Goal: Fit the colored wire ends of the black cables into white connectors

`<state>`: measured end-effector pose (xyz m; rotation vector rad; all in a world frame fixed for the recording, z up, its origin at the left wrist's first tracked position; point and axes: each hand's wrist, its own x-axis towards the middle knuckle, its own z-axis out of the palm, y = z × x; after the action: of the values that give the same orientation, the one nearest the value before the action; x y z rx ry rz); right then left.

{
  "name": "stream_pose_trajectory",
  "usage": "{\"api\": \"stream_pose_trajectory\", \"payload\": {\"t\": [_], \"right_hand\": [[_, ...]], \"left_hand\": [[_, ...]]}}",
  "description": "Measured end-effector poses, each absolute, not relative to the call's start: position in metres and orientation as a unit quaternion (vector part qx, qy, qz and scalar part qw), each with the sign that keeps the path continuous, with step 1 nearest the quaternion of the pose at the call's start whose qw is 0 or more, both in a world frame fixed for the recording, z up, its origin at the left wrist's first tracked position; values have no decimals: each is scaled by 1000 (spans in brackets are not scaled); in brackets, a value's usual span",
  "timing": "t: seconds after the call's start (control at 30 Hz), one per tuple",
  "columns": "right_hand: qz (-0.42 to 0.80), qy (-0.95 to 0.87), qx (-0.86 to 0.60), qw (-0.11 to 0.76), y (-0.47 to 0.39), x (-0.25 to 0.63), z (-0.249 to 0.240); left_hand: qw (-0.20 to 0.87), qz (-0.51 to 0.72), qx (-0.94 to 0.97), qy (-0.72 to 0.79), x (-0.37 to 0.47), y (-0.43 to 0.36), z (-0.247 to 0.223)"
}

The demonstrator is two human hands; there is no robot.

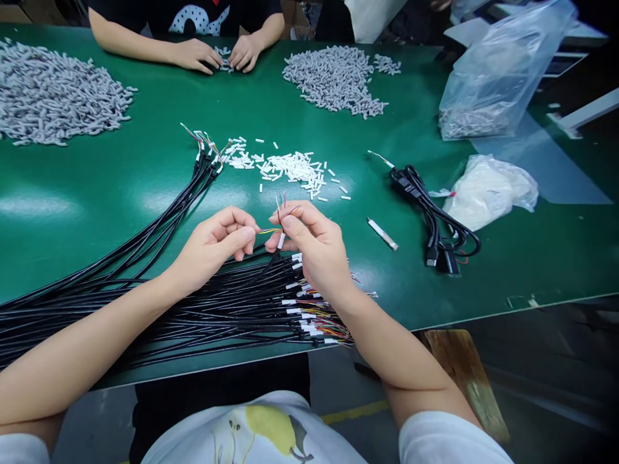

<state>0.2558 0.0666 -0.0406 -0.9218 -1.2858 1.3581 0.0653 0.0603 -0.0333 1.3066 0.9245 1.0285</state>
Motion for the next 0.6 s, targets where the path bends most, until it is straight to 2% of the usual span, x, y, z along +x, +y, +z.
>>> {"api": "stream_pose_trajectory", "payload": {"t": [0.27,0.5,0.6], "right_hand": [[535,-563,-376,507,69,256,-40],[417,-658,-400,482,61,253,-37],[409,-673,-395,473,59,254,-36]], "left_hand": [[569,448,558,405,67,59,-31],[392,462,687,402,68,50,-30],[365,461,694,415,69,50,-31]]}}
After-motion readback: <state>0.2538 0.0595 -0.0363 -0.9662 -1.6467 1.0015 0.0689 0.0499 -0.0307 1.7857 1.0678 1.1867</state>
